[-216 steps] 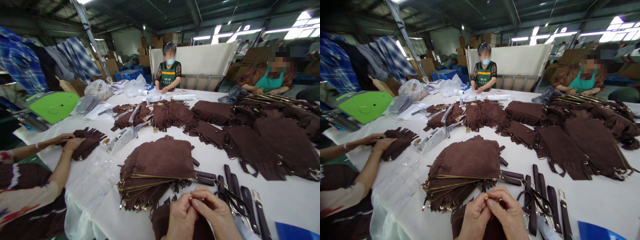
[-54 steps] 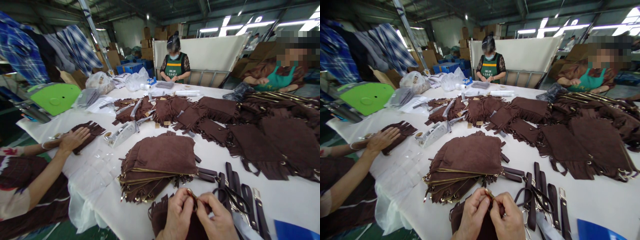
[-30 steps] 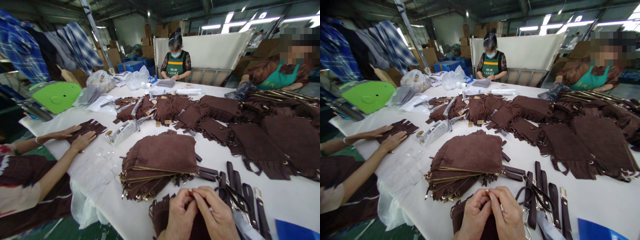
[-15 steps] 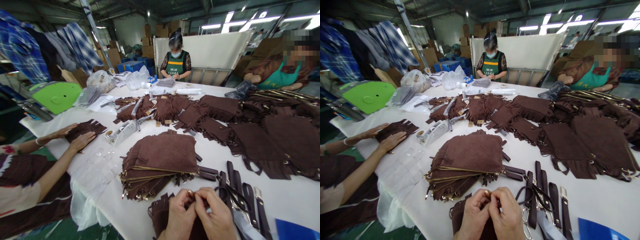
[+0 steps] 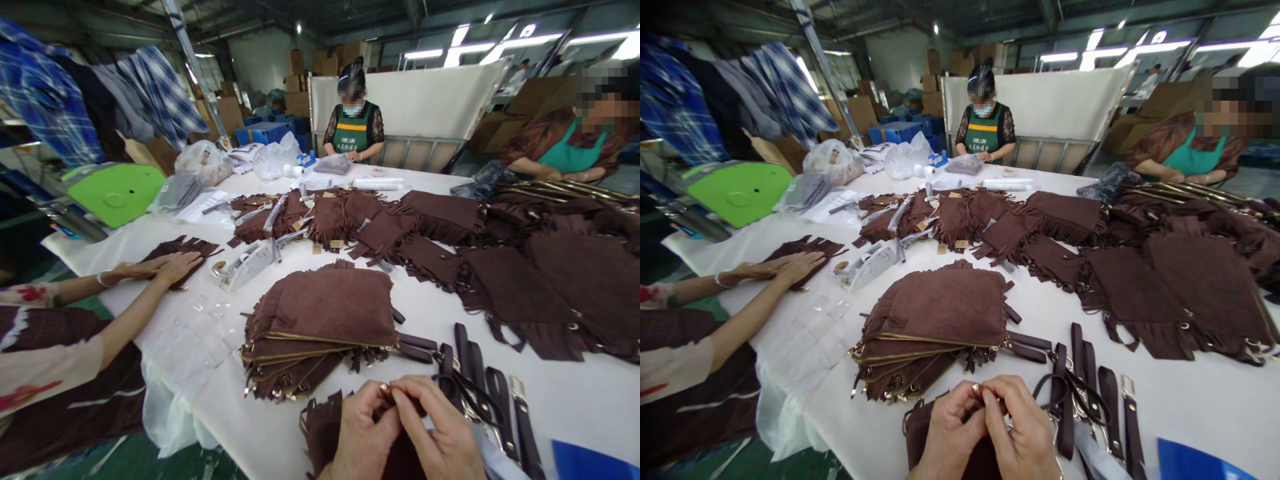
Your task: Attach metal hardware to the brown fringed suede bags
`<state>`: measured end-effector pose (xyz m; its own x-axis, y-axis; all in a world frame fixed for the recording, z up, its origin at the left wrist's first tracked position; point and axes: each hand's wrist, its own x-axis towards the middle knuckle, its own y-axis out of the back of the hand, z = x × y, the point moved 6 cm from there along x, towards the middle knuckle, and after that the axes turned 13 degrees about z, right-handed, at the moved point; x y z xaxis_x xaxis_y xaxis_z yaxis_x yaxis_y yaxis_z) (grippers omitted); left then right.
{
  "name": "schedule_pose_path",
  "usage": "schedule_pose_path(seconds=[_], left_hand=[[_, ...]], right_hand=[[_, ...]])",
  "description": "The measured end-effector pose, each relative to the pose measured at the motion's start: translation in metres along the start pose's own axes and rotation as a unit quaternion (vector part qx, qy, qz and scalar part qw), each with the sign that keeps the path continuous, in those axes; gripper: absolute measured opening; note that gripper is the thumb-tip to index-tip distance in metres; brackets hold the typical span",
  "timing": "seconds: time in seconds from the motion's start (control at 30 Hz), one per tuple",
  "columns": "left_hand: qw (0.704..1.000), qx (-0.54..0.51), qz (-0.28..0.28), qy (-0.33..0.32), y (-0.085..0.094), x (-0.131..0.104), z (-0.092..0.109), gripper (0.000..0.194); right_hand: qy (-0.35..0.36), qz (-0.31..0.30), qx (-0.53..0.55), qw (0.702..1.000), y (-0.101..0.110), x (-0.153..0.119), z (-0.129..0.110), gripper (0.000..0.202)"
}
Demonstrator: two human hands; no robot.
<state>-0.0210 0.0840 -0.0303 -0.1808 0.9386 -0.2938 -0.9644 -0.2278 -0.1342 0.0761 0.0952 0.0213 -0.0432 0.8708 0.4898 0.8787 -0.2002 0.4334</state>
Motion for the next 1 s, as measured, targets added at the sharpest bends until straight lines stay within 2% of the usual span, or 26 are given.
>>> schedule_pose_path(seconds=[0.17,0.27,0.4,0.53,0.63,0.73,0.8,0.9,1.0], left_hand=[[1.000,-0.009,-0.002,0.004,0.001,0.001,-0.002,0.020],[0.998,-0.045,-0.010,0.029,0.000,0.001,-0.004,0.019],[0.994,-0.082,-0.015,0.077,-0.001,0.000,-0.009,0.020],[0.992,-0.099,-0.015,0.082,-0.002,0.000,-0.011,0.023],[0.994,-0.083,-0.024,0.061,-0.002,0.000,-0.009,0.020],[0.998,-0.042,-0.028,0.022,-0.001,-0.001,-0.003,0.015],[1.000,-0.001,-0.021,-0.003,0.000,-0.002,-0.001,0.016],[0.998,0.058,-0.021,-0.028,0.001,-0.004,0.001,0.021],[0.995,0.080,-0.025,-0.045,0.000,-0.006,0.003,0.024]], right_hand=[[0.072,-0.004,-0.024,0.997,-0.005,0.000,-0.004,0.009],[0.073,0.009,-0.040,0.997,-0.006,0.000,0.000,0.009],[0.014,0.013,-0.052,0.998,-0.005,-0.001,0.012,0.011],[-0.025,0.007,-0.034,0.999,-0.001,-0.001,0.012,0.010],[-0.014,-0.017,0.003,1.000,0.001,0.000,0.002,0.010],[-0.022,-0.013,0.022,0.999,0.003,0.001,-0.003,0.010],[-0.072,-0.031,0.036,0.996,0.001,-0.001,0.002,0.010],[-0.163,-0.094,0.045,0.981,-0.004,-0.006,0.014,0.016],[-0.183,-0.125,0.043,0.974,-0.004,-0.006,0.016,0.021]])
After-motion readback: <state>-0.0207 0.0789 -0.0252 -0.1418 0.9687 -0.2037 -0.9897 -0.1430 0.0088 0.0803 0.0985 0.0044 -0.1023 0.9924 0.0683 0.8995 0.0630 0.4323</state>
